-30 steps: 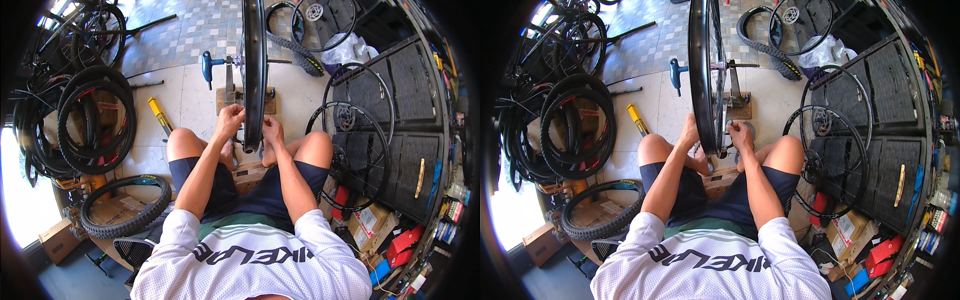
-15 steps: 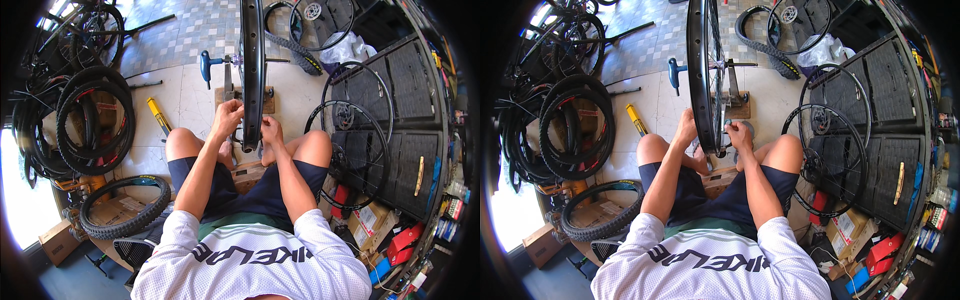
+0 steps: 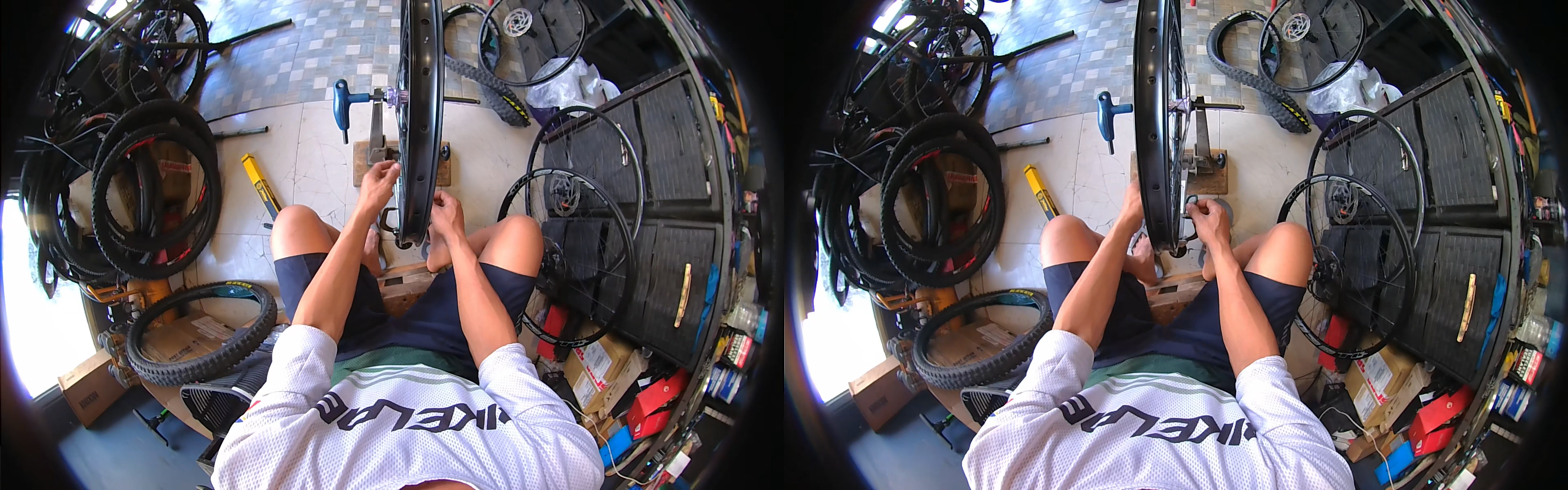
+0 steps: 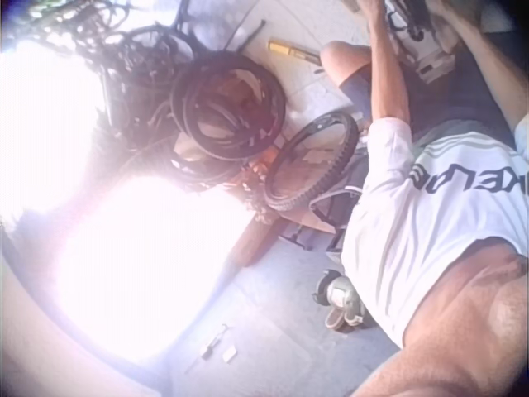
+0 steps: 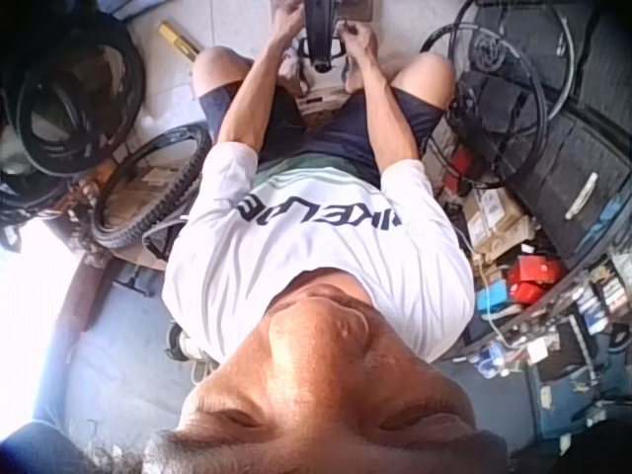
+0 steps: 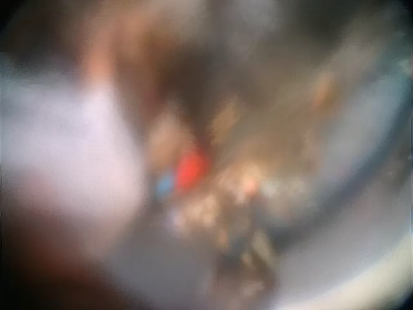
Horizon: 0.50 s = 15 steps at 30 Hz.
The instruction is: The person sits on the floor and uses a spoke wrench to adjust the tension of spokes on a bicycle wheel mounted in a truing stand. They rotate the wheel periodically to check alignment and continue making small adjustments to the spokes.
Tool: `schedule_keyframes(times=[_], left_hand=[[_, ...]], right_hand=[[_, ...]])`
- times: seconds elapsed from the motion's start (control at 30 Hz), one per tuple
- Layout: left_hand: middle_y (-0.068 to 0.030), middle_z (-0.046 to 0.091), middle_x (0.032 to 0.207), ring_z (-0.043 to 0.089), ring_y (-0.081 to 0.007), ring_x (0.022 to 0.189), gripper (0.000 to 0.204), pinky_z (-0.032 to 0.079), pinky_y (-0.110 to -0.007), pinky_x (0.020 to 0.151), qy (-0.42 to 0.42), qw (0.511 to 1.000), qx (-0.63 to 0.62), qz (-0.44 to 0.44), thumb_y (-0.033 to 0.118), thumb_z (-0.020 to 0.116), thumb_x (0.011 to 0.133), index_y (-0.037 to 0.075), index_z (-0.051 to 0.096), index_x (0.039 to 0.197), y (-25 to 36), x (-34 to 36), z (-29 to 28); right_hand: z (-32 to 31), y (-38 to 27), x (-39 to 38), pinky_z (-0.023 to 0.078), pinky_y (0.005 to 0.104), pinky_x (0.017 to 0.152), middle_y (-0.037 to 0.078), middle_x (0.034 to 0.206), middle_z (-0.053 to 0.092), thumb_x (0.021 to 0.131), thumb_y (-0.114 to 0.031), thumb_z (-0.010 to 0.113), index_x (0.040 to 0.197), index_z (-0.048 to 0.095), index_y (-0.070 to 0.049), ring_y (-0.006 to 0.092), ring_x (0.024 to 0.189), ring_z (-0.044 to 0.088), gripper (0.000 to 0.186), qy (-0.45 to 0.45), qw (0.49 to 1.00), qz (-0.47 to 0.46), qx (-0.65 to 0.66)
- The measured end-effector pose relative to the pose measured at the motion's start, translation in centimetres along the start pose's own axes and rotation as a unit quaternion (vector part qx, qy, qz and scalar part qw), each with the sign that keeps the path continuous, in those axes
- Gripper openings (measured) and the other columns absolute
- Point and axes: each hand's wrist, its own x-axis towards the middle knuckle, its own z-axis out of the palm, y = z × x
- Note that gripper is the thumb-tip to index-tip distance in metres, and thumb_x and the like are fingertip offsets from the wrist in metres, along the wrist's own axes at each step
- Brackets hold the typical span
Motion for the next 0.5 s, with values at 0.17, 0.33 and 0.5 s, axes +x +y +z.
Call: schedule_keyframes(times=[0.17,0.33,0.5], left_hand=[[-0.0099,0.067,0.107,0.063,-0.0192,0.101,0.054,0.05,-0.034,0.08,-0.093,0.994,0.024,0.051,0.046,0.056,0.098,0.004,0.058,0.13,-1.6,0.4,0.2],[-0.0065,0.068,0.096,0.064,-0.0144,0.086,0.053,0.05,-0.029,0.07,-0.113,0.992,0.049,0.018,0.047,0.058,0.097,0.001,0.059,0.124,0.8,-1.2,-0.4],[-0.0038,0.067,0.082,0.063,-0.0114,0.073,0.047,0.049,-0.026,0.062,-0.06,0.997,-0.019,0.052,0.046,0.059,0.097,0.0,0.063,0.104,2.3,-3.4,-1.1]], right_hand=[[-0.4,-0.2,-0.2,0.05,0.0347,0.067,0.014,0.077,0.071,0.085,-0.028,0.071,0.088,0.069,0.002,0.0229,0.07,0.067,0.03,0.003,1.0,-0.009,0.0],[-0.8,-1.2,-0.7,0.05,0.0353,0.067,0.013,0.077,0.071,0.085,-0.03,0.071,0.088,0.068,0.002,0.0229,0.07,0.067,0.032,0.001,1.0,-0.002,-0.028],[-0.2,-3.3,-1.3,0.048,0.0355,0.065,0.011,0.074,0.069,0.085,-0.031,0.071,0.088,0.068,0.001,0.0221,0.068,0.065,0.031,-0.011,0.999,0.016,-0.046]])
